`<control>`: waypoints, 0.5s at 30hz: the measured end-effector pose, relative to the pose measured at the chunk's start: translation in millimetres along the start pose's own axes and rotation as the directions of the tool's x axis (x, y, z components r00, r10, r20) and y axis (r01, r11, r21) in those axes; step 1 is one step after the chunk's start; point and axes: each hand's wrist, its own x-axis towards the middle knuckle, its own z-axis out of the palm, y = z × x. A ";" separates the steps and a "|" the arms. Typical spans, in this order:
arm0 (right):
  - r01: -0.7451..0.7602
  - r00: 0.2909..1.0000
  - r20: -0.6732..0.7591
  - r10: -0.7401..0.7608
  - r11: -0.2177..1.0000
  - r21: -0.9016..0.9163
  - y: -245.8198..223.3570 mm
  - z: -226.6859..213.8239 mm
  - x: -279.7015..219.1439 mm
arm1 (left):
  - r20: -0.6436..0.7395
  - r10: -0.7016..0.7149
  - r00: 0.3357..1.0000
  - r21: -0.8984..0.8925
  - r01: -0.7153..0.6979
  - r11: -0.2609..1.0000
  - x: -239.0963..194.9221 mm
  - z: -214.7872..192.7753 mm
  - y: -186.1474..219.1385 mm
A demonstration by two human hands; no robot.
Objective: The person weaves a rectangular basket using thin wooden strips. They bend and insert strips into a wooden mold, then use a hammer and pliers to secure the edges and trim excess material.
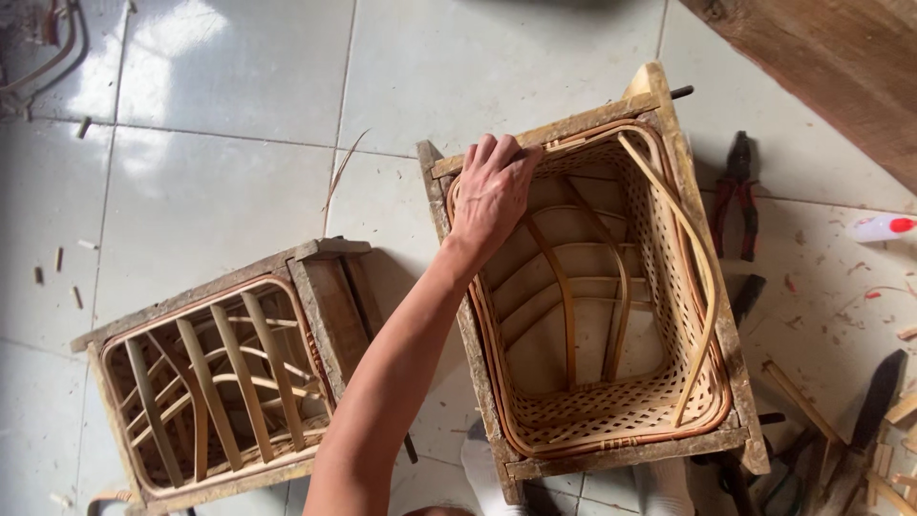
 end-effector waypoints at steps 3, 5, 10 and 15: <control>0.064 0.918 0.365 -0.155 0.967 0.248 -90.1 44.1 -15.4 | -0.002 0.016 1.000 -0.015 -0.016 1.000 1.7 -0.9 -0.3; 0.089 0.799 0.540 -0.263 0.941 0.327 -133.2 103.2 4.6 | -0.005 0.027 1.000 -0.013 -0.027 1.000 1.7 -2.6 -1.1; -0.116 0.815 0.576 0.071 0.992 0.042 -149.9 211.2 67.1 | -0.015 0.022 1.000 -0.097 -0.023 0.995 2.8 -4.4 0.8; -0.025 0.856 0.514 0.066 0.996 -0.086 -123.8 233.0 81.8 | 0.001 -0.004 1.000 -0.117 0.004 0.993 0.8 -5.5 0.6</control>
